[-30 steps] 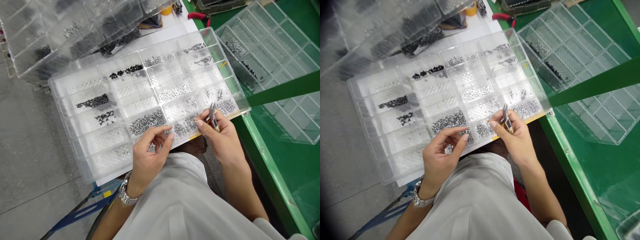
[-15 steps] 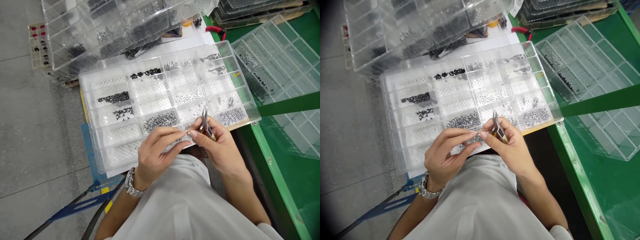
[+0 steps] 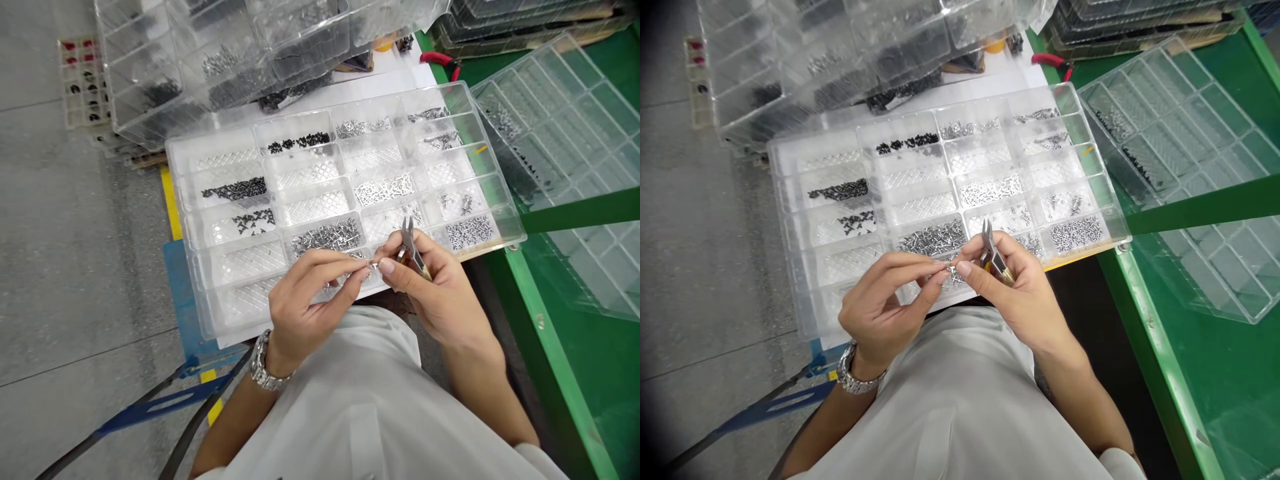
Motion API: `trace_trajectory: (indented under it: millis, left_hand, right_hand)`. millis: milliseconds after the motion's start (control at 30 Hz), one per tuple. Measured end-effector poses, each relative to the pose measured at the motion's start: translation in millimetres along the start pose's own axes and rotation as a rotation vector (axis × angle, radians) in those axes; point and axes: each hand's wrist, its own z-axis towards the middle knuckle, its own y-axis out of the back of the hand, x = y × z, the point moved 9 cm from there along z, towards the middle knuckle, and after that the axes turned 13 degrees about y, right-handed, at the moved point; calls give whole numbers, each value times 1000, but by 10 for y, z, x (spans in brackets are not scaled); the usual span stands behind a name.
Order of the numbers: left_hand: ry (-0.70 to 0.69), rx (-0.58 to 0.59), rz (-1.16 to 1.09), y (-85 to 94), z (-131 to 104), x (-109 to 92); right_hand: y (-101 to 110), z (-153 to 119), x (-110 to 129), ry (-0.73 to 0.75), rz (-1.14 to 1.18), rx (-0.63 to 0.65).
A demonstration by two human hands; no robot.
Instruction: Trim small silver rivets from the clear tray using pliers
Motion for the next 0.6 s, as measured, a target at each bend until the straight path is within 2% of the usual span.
trace_trajectory:
  millis: [100,300,400,600]
  left_hand:
    - [159,35,-134,-11,11,105]
    - [525,243,-325,-133,-12,357]
    - [606,284,-346,-149,-12,397]
    - [660,295,-390,-175,-7,409]
  right_hand:
    - [-14,4,7,16,-8,4]
    - [-2,25,101,84,-167,-7]
    - [-23,29,133,113,-204,17]
    - [-1,27,108,121,-185,-15]
